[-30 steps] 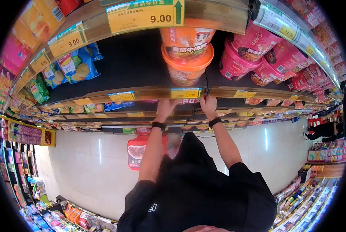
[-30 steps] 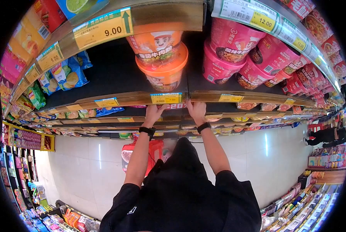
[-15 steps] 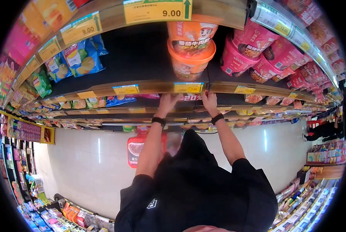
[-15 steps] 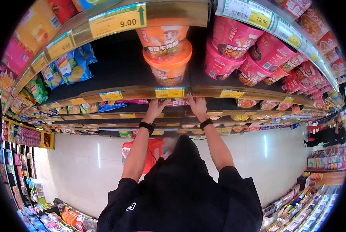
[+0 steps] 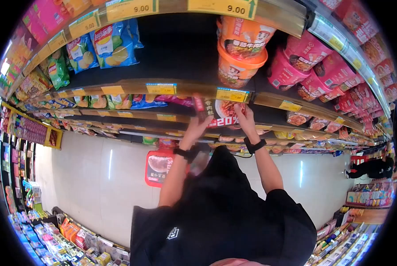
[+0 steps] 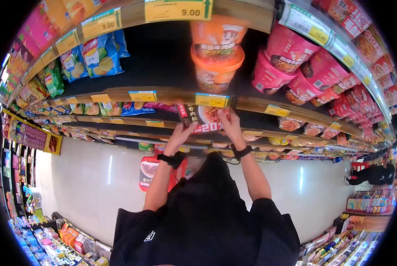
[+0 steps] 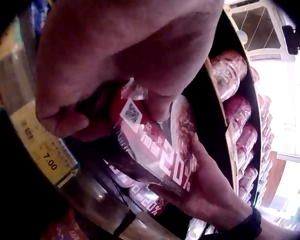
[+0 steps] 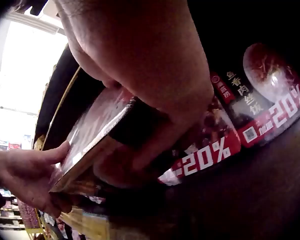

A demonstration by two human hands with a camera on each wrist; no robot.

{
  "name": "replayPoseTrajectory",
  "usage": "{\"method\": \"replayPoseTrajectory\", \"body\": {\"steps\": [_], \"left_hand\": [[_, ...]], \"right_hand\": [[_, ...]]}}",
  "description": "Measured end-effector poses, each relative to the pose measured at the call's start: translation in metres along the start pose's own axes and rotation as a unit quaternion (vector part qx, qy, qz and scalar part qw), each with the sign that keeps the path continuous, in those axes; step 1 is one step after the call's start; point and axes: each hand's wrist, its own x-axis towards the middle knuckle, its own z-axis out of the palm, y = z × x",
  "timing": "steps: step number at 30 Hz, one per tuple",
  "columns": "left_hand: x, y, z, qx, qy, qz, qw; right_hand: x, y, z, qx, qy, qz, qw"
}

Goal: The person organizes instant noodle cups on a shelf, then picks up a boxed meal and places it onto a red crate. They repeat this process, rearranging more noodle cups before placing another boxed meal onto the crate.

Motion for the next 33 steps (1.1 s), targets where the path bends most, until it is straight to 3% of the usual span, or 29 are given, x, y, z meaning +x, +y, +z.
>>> {"method": "replayPoseTrajectory", "body": {"steps": [2, 5, 9, 13, 15, 18, 21, 23, 30, 32, 33], "left_hand": [[-0.011, -0.015, -0.005, -0.017, 0.025, -0.024, 0.999], [-0.034, -0.026, -0.009, -0.037, 0.074, 0.023, 0.996], [-0.073, -0.026, -0.022, -0.065, 0.116, 0.005, 0.991], [-0.117, -0.02, -0.039, -0.166, 0.156, -0.031, 0.973], [-0.137, -0.028, -0.049, -0.187, 0.166, -0.091, 0.964], [-0.164, -0.055, -0.06, -0.178, 0.194, -0.131, 0.956], [-0.188, -0.071, -0.06, -0.249, 0.27, -0.076, 0.927], [-0.206, -0.079, -0.062, -0.245, 0.287, -0.117, 0.919], [-0.249, -0.138, -0.05, -0.303, 0.401, -0.164, 0.849], [-0.257, -0.155, -0.049, -0.32, 0.419, -0.181, 0.83], [-0.26, -0.166, -0.05, -0.317, 0.425, -0.194, 0.825]], "right_hand": [[-0.008, -0.01, 0.009, 0.02, -0.028, 0.007, 0.999], [-0.022, -0.024, 0.02, 0.038, -0.073, 0.026, 0.996], [-0.037, -0.034, 0.041, 0.006, -0.119, 0.046, 0.992], [-0.051, -0.04, 0.07, -0.001, -0.177, 0.006, 0.984], [-0.056, -0.051, 0.089, 0.016, -0.201, -0.007, 0.979], [-0.062, -0.038, 0.116, -0.003, -0.292, 0.033, 0.956], [-0.069, -0.018, 0.145, -0.004, -0.36, 0.03, 0.933], [-0.076, -0.017, 0.162, 0.01, -0.405, 0.064, 0.912], [-0.104, 0.062, 0.238, -0.007, -0.575, 0.103, 0.811], [-0.112, 0.053, 0.258, 0.02, -0.627, 0.08, 0.775], [-0.118, 0.056, 0.267, 0.051, -0.64, 0.116, 0.758]]}}
